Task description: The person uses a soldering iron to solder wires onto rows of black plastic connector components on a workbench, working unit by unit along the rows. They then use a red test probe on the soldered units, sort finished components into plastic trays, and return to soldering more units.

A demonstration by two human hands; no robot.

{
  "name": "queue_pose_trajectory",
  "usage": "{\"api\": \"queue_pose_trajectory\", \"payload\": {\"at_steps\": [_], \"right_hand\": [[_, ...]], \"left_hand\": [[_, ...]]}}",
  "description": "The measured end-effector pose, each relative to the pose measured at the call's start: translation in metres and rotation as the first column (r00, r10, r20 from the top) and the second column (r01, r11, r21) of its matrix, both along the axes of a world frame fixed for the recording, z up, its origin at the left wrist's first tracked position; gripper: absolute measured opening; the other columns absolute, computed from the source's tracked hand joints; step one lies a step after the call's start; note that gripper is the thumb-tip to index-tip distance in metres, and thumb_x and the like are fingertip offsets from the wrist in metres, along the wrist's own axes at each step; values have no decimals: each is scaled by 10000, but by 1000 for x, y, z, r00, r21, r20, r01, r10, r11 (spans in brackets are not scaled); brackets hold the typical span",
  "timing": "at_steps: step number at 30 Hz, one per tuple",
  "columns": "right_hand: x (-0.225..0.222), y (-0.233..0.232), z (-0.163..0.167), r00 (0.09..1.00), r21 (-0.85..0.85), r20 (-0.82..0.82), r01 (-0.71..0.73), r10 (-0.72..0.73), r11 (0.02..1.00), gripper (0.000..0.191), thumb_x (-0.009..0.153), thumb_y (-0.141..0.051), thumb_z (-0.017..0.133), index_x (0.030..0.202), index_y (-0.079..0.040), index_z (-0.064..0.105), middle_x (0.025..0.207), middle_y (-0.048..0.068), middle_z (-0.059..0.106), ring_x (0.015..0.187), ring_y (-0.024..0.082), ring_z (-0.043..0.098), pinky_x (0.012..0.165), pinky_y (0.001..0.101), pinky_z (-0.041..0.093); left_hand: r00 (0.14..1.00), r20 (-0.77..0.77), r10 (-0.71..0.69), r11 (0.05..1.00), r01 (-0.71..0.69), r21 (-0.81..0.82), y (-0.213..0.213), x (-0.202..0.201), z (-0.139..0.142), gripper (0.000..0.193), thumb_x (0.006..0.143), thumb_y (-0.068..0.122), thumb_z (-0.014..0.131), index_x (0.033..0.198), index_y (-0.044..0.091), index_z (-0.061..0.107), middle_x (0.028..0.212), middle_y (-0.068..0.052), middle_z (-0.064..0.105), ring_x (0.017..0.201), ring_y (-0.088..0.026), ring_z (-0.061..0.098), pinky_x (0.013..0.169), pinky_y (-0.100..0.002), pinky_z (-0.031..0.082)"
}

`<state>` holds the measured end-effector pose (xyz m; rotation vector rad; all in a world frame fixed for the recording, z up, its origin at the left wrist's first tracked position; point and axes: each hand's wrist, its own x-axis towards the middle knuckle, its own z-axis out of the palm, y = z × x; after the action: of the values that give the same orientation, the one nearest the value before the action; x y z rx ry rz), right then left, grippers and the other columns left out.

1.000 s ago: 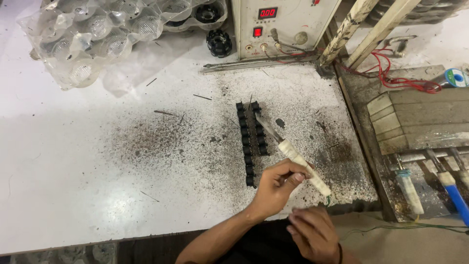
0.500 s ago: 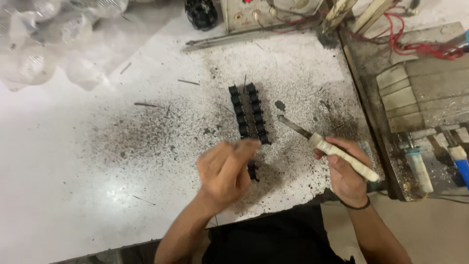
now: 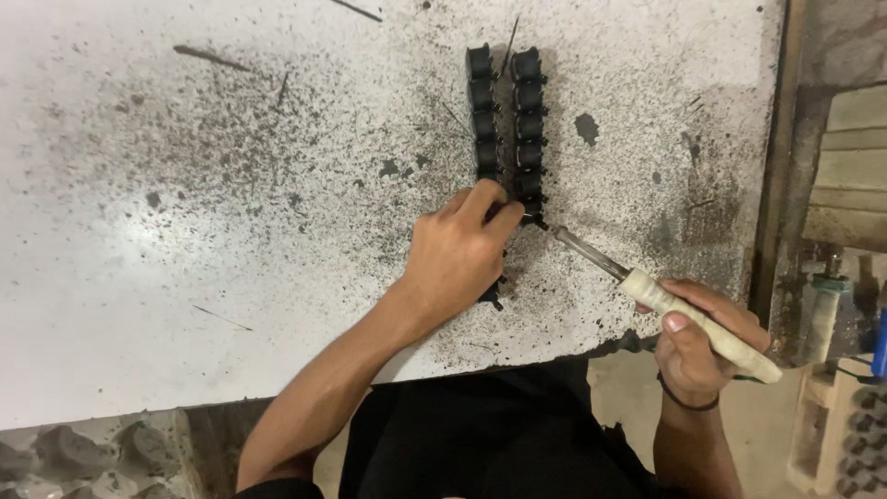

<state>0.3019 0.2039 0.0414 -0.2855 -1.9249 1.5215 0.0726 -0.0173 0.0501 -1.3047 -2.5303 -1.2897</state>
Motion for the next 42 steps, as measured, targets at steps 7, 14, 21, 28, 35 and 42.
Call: {"api": "queue_pose_trajectory", "payload": {"at_steps": [7, 14, 21, 28, 35, 42], "right_hand": [[1, -2, 4, 997, 70, 75, 0, -5, 998, 306, 1026, -62, 689, 1244, 69, 520, 991, 292, 683, 782, 337, 751, 671, 376, 672], [-3, 2, 8, 992, 153, 130, -27, 7, 988, 287, 1019, -71, 671, 1249, 53, 552, 984, 288, 686, 792, 346, 758, 669, 388, 681], [-22, -10, 38, 967, 190, 255, -45, -5, 981, 257, 1083, -122, 699, 1187, 90, 598, 973, 249, 696, 805, 302, 764, 686, 350, 678], [-42, -22, 82, 866, 360, 487, -77, -117, 930, 311, 1067, -161, 687, 1073, 150, 687, 881, 254, 699, 798, 283, 752, 707, 316, 629], [-30, 5, 53, 973, 393, 228, -71, -23, 917, 141, 1079, -40, 537, 1176, 54, 494, 1147, 264, 612, 850, 293, 737, 703, 344, 632], [-6, 16, 1, 995, 109, 85, 33, -42, 994, 305, 1064, 9, 588, 1334, -9, 447, 1106, 266, 662, 835, 312, 737, 713, 397, 688]], "left_hand": [[999, -26, -39, 999, 39, 12, 6, 8, -8, 275, 730, -74, 671, 994, -21, 725, 1016, -113, 623, 849, -219, 683, 558, -323, 581], [997, -69, -45, 999, 43, -31, 12, 13, -19, 165, 833, -65, 696, 982, -12, 743, 986, -123, 638, 818, -184, 659, 487, -283, 547], [992, -104, -70, 996, 63, -65, 18, 20, -19, 135, 844, -18, 716, 974, -50, 733, 941, -129, 617, 828, -187, 651, 492, -289, 556], [992, -87, -90, 992, 82, -100, 22, 17, -3, 177, 802, -32, 705, 978, -50, 706, 949, -133, 623, 843, -211, 669, 540, -304, 584], [996, -80, 44, 998, -40, 48, 0, 4, 16, 160, 923, -44, 718, 1069, 19, 737, 803, -42, 690, 617, -120, 602, 396, -305, 474], [997, -51, 65, 998, -65, 10, 12, 2, -2, 223, 835, -48, 704, 1052, -1, 722, 969, -114, 620, 770, -169, 648, 455, -302, 530]]}}
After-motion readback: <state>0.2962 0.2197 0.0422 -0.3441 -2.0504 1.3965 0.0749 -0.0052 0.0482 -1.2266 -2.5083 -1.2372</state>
